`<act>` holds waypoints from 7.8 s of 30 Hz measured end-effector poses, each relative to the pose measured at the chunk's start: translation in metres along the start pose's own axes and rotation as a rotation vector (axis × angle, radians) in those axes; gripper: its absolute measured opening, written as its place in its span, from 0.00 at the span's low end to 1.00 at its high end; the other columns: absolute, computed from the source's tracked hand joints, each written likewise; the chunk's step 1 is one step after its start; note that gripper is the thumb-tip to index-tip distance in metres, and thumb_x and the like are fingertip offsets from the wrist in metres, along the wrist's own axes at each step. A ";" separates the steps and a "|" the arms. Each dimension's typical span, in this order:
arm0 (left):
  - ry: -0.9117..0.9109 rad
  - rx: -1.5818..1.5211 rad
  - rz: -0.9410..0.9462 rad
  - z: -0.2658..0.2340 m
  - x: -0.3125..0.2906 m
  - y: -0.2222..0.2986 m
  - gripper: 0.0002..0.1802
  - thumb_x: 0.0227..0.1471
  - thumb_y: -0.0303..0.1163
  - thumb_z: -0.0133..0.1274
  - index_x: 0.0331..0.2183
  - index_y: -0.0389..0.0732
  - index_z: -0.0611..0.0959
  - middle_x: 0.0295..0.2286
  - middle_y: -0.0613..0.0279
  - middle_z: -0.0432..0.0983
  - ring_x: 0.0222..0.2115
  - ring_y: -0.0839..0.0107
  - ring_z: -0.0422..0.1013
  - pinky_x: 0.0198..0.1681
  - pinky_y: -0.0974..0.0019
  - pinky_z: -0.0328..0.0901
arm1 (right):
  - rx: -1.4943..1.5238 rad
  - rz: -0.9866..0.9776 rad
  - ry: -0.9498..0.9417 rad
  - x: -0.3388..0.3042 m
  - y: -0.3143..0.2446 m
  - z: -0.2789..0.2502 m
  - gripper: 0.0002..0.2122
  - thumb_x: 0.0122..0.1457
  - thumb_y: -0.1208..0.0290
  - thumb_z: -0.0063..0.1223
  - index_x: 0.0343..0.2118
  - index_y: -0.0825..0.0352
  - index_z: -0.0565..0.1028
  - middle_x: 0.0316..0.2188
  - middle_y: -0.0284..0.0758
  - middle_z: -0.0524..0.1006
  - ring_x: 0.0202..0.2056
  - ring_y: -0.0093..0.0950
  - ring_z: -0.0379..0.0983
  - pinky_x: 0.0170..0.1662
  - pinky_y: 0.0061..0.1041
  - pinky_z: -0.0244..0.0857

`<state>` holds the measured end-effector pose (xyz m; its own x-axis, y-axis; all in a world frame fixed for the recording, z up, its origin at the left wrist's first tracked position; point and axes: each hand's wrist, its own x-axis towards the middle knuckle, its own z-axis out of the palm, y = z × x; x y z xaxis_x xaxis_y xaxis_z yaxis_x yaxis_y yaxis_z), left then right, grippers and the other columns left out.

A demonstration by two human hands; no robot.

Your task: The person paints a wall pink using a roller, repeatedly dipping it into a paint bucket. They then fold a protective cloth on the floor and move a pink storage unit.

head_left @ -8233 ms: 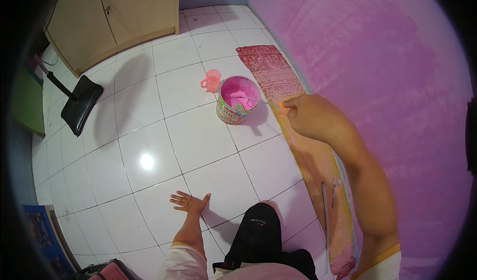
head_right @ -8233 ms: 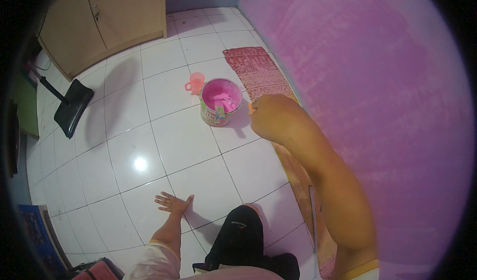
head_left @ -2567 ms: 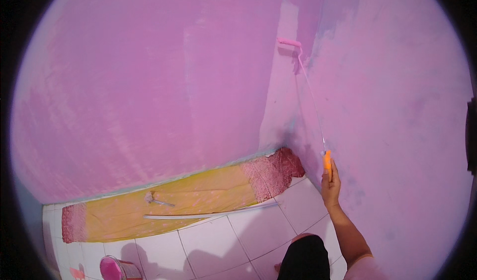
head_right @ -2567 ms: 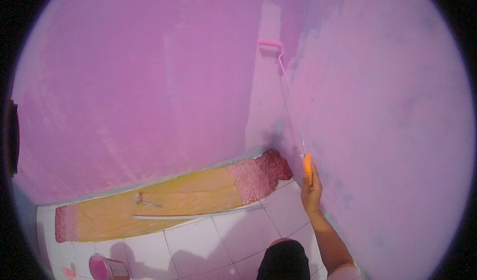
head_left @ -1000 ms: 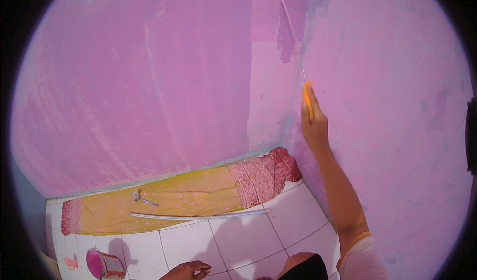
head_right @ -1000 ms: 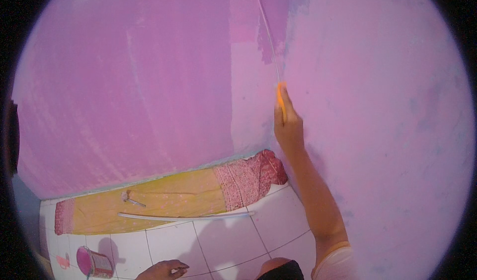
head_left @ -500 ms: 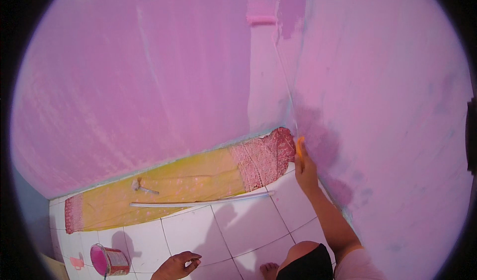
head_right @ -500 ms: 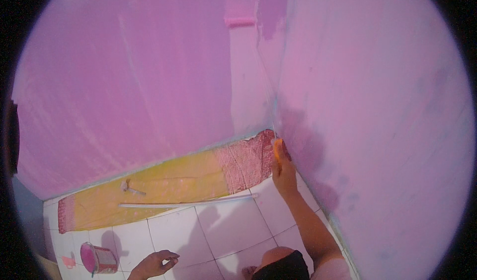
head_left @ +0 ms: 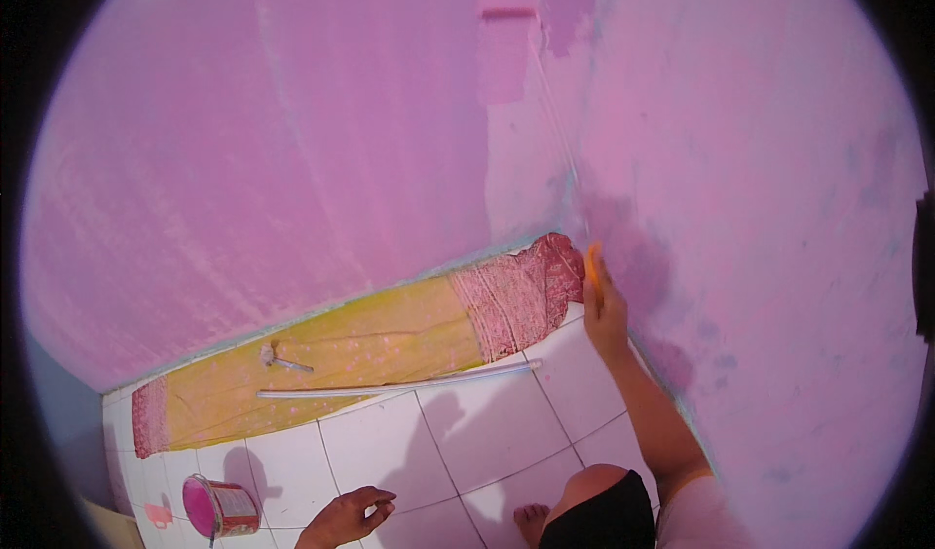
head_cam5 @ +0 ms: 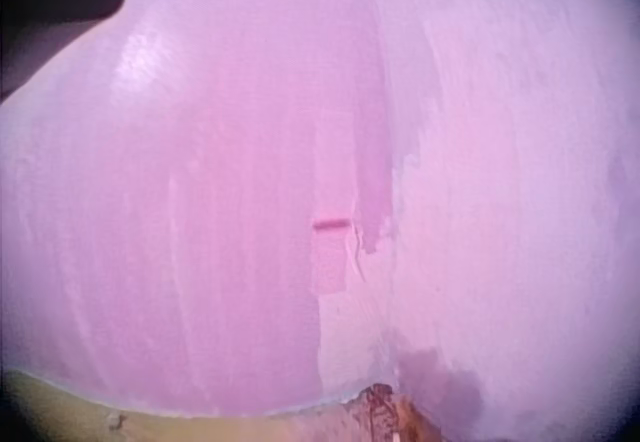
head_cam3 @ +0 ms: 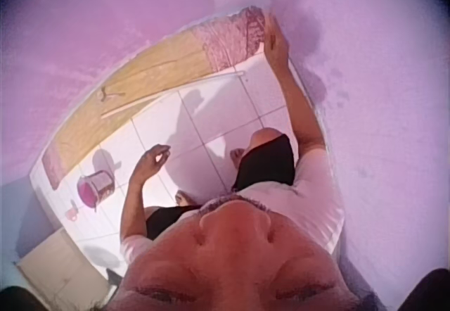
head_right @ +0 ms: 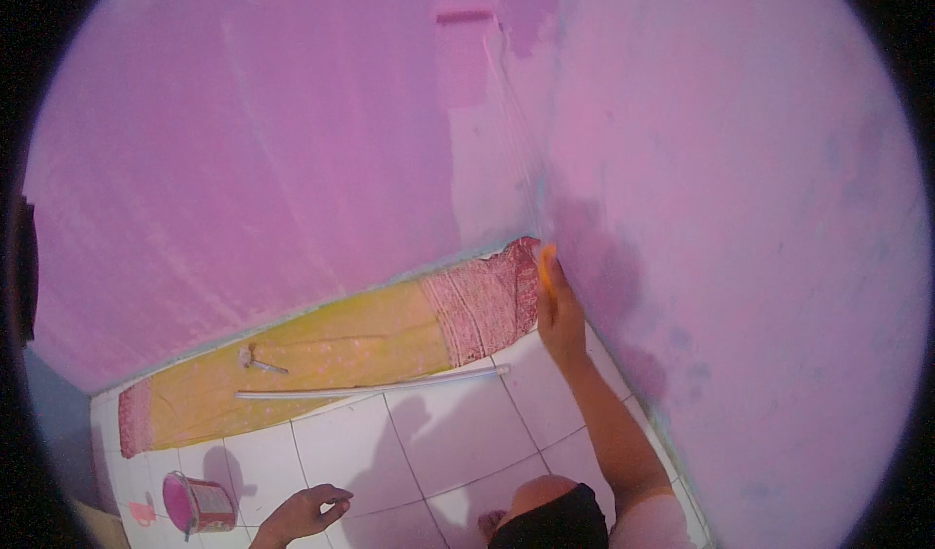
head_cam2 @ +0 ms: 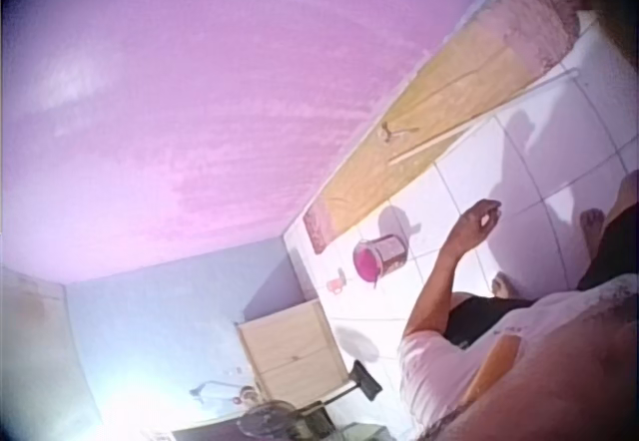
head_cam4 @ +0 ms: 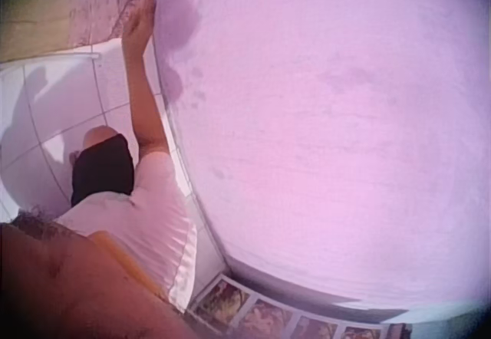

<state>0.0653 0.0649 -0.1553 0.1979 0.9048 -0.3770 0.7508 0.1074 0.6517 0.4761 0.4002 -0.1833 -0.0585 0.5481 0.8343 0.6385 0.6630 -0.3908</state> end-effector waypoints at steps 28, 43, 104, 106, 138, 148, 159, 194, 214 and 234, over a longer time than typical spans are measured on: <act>-0.005 0.001 -0.008 0.006 0.000 -0.005 0.14 0.61 0.39 0.57 0.46 0.45 0.84 0.38 0.61 0.82 0.39 0.61 0.79 0.44 0.61 0.74 | 0.038 0.489 -0.418 -0.219 -0.003 -0.037 0.24 0.70 0.72 0.47 0.68 0.62 0.62 0.51 0.49 0.78 0.44 0.34 0.80 0.47 0.26 0.71; -0.026 0.006 -0.076 0.009 0.000 -0.003 0.14 0.60 0.39 0.58 0.46 0.45 0.83 0.38 0.61 0.82 0.40 0.62 0.79 0.45 0.62 0.74 | -0.060 0.385 -0.330 -0.169 0.010 -0.005 0.27 0.70 0.69 0.47 0.71 0.55 0.57 0.27 0.41 0.74 0.29 0.35 0.75 0.36 0.31 0.70; -0.094 -0.015 -0.024 0.021 0.014 -0.016 0.14 0.61 0.39 0.56 0.47 0.44 0.83 0.38 0.60 0.82 0.39 0.61 0.79 0.45 0.61 0.73 | 0.016 0.374 -0.199 -0.086 0.005 -0.057 0.21 0.71 0.69 0.47 0.65 0.68 0.66 0.58 0.50 0.74 0.55 0.38 0.75 0.55 0.28 0.68; -0.113 -0.012 -0.035 0.020 0.014 -0.015 0.15 0.61 0.39 0.56 0.47 0.45 0.83 0.38 0.60 0.82 0.39 0.61 0.79 0.45 0.61 0.73 | 0.039 0.309 -0.113 -0.054 0.013 -0.052 0.22 0.71 0.68 0.46 0.65 0.67 0.65 0.59 0.49 0.73 0.56 0.37 0.75 0.55 0.27 0.68; -0.018 -0.082 0.115 0.022 0.011 -0.009 0.12 0.60 0.31 0.57 0.44 0.37 0.83 0.40 0.51 0.81 0.42 0.54 0.78 0.45 0.58 0.72 | 0.000 0.336 -0.072 0.058 0.046 -0.048 0.23 0.71 0.67 0.45 0.67 0.61 0.63 0.57 0.49 0.74 0.57 0.40 0.74 0.56 0.30 0.68; -0.137 0.002 -0.042 0.016 0.012 0.002 0.17 0.62 0.41 0.57 0.47 0.42 0.84 0.40 0.54 0.82 0.40 0.61 0.79 0.44 0.61 0.73 | -0.030 0.523 -0.165 0.058 0.051 -0.059 0.23 0.72 0.66 0.44 0.68 0.58 0.62 0.56 0.49 0.76 0.57 0.39 0.73 0.54 0.29 0.69; -0.116 -0.002 -0.037 0.020 0.012 -0.003 0.18 0.62 0.42 0.56 0.48 0.43 0.84 0.40 0.55 0.82 0.42 0.60 0.79 0.47 0.60 0.72 | -0.030 0.460 -0.330 -0.166 0.071 -0.051 0.24 0.70 0.68 0.47 0.68 0.61 0.61 0.59 0.49 0.73 0.59 0.41 0.72 0.58 0.29 0.66; -0.065 0.027 0.004 0.023 0.013 -0.005 0.13 0.59 0.37 0.58 0.45 0.45 0.84 0.36 0.61 0.82 0.37 0.63 0.79 0.42 0.62 0.74 | -0.048 0.586 -0.550 -0.234 0.073 -0.080 0.25 0.69 0.69 0.49 0.68 0.50 0.62 0.52 0.48 0.78 0.50 0.45 0.78 0.51 0.35 0.72; -0.098 0.043 0.029 0.028 0.022 -0.008 0.13 0.60 0.38 0.58 0.45 0.45 0.84 0.36 0.61 0.82 0.38 0.61 0.79 0.43 0.61 0.74 | 0.034 0.503 -0.338 -0.148 0.059 -0.093 0.22 0.70 0.69 0.47 0.66 0.64 0.65 0.61 0.50 0.71 0.64 0.42 0.65 0.65 0.30 0.57; -0.100 0.021 -0.056 0.021 0.013 -0.008 0.15 0.61 0.39 0.56 0.47 0.44 0.83 0.38 0.61 0.82 0.39 0.61 0.79 0.45 0.62 0.73 | -0.013 0.567 -0.510 -0.205 0.075 -0.090 0.22 0.70 0.66 0.48 0.66 0.58 0.66 0.51 0.50 0.78 0.51 0.44 0.78 0.52 0.33 0.71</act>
<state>0.0756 0.0674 -0.1793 0.2161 0.8518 -0.4771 0.7751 0.1475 0.6144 0.6044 0.2917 -0.3485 -0.0638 0.9728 0.2229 0.6851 0.2051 -0.6990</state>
